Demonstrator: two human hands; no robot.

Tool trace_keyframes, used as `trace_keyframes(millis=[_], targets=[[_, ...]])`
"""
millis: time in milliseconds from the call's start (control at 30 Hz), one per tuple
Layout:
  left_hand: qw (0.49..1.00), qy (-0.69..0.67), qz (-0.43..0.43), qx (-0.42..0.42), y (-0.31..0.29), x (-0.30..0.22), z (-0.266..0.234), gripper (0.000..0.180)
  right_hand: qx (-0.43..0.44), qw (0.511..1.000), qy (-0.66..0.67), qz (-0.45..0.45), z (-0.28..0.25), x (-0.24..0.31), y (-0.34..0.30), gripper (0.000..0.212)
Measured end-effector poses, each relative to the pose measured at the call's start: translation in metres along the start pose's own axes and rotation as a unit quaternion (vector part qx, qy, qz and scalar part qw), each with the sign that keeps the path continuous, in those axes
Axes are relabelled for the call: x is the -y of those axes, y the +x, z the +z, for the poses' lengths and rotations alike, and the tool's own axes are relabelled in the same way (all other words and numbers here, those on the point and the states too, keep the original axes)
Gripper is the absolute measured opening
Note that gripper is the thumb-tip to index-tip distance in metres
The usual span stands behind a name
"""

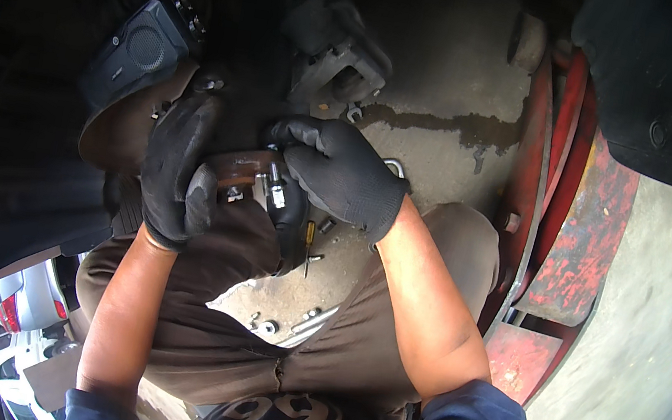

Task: The person sits on the garage floor and uses a ratchet and socket to remove bolts from a car brake caliper. They detach the caliper and set it aside, then continue to remove additional bolts from the brake assembly.

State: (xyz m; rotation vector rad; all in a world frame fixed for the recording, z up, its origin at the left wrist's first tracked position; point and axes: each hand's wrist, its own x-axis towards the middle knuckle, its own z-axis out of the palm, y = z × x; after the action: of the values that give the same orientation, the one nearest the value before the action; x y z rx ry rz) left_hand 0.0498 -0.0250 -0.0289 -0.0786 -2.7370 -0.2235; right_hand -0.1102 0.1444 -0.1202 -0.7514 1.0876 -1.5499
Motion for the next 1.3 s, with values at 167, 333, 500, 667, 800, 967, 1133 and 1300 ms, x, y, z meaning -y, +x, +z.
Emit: trace_keyframes(millis=[167,333,500,667,800,967,1133,1300], targets=[[0.999,0.011,-0.032,-0.038,0.001,-0.041,-0.022,0.055,0.004,0.996,0.05,0.07,-0.004,0.001,0.004,0.029],[0.849,-0.396,-0.339,-0.09,-0.033,-0.12,-0.015,0.033,0.045,0.992,0.056,0.106,-0.019,0.001,0.021,0.025],[0.623,-0.521,-0.576,0.092,-0.051,-0.113,0.023,0.039,0.078,0.982,0.094,0.141,-0.029,0.001,0.038,0.021],[0.491,-0.672,-0.554,0.033,-0.041,-0.11,0.035,0.044,0.081,0.986,0.078,0.127,-0.026,0.002,0.039,0.022],[0.491,-0.643,-0.587,0.033,-0.039,-0.106,0.038,0.042,0.069,0.993,0.028,0.093,-0.019,0.007,0.037,0.017],[0.475,-0.658,-0.584,0.012,-0.038,-0.105,0.042,0.036,0.078,0.987,0.048,0.129,-0.021,0.006,0.037,0.013],[0.527,-0.628,-0.568,0.079,-0.037,-0.099,0.04,0.032,0.099,0.989,0.091,0.06,-0.03,-0.003,0.035,0.02],[0.563,-0.606,-0.555,0.086,-0.034,-0.1,0.04,0.033,0.1,0.978,0.141,0.115,-0.029,-0.006,0.033,0.025]])
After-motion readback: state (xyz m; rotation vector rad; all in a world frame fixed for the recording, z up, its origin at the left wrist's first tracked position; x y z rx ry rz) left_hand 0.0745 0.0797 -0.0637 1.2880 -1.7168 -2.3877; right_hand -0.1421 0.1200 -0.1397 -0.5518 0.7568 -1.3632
